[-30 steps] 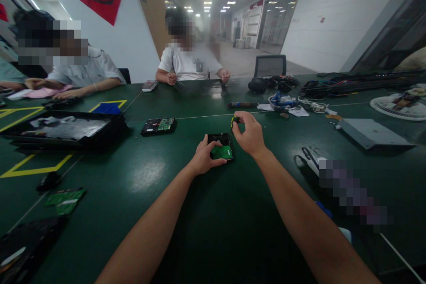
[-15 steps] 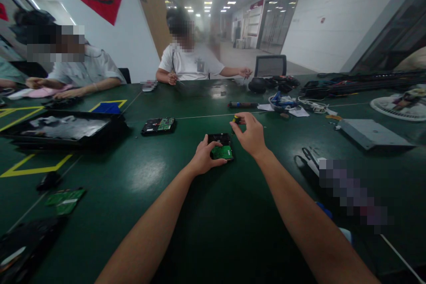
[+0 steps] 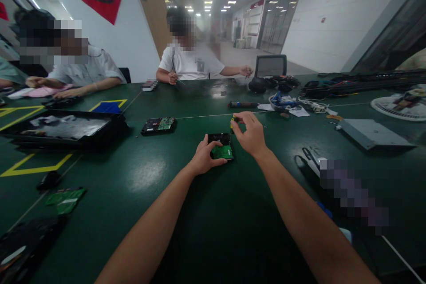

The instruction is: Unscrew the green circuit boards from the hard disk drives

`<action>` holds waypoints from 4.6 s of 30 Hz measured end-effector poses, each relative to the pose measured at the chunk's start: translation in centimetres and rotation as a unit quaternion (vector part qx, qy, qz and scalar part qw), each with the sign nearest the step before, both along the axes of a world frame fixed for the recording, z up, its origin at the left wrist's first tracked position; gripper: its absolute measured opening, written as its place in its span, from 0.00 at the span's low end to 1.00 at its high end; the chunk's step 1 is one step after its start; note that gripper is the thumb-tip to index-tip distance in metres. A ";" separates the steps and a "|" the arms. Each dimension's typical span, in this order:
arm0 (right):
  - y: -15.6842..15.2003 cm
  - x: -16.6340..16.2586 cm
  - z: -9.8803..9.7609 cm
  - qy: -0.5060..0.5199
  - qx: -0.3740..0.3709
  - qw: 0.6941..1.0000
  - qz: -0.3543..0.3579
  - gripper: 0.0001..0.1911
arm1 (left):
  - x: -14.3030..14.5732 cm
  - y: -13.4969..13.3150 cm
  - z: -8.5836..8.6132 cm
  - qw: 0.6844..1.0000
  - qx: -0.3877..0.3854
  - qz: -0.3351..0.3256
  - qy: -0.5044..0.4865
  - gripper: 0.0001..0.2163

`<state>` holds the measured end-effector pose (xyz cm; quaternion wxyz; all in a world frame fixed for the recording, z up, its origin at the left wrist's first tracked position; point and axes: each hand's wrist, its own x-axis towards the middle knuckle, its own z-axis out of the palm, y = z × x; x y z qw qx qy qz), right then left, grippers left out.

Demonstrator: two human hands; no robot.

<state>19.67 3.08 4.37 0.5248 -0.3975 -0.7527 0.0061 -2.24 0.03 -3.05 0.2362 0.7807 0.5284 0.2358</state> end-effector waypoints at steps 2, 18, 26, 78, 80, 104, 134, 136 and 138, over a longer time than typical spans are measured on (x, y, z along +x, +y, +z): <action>-0.1 -0.1 0.1 -0.004 0.008 1.000 -0.002 0.11 | 0.0 0.0 0.1 1.000 0.002 -0.001 0.000 0.32; 0.2 0.0 -0.2 0.021 0.002 1.000 -0.013 0.11 | 0.0 0.1 -0.2 1.000 0.008 -0.001 0.011 0.32; -0.1 -0.2 0.1 -0.001 0.012 1.000 -0.001 0.12 | 0.0 0.1 -0.1 1.000 0.007 0.000 0.002 0.32; 0.0 -0.1 0.1 0.010 -0.003 1.000 0.011 0.11 | 0.0 0.1 -0.1 1.000 -0.001 0.002 0.011 0.33; 0.1 -0.1 0.0 0.023 -0.002 1.000 0.005 0.11 | 0.0 0.2 -0.2 1.000 -0.001 0.000 0.010 0.33; 0.2 -0.1 0.0 0.019 0.000 1.000 -0.004 0.09 | -0.1 0.2 -0.4 1.000 0.001 0.000 0.001 0.33; -0.1 -0.1 0.1 0.009 -0.008 1.000 0.003 0.10 | -0.1 0.2 -0.5 1.000 0.002 0.000 -0.003 0.33; -0.2 -0.2 0.2 0.006 -0.002 1.000 0.005 0.11 | -0.1 0.2 -0.5 1.000 0.002 0.001 -0.003 0.33; -0.3 -0.3 0.2 0.013 -0.005 1.000 0.001 0.10 | -0.1 0.3 -0.5 1.000 0.000 0.001 -0.001 0.33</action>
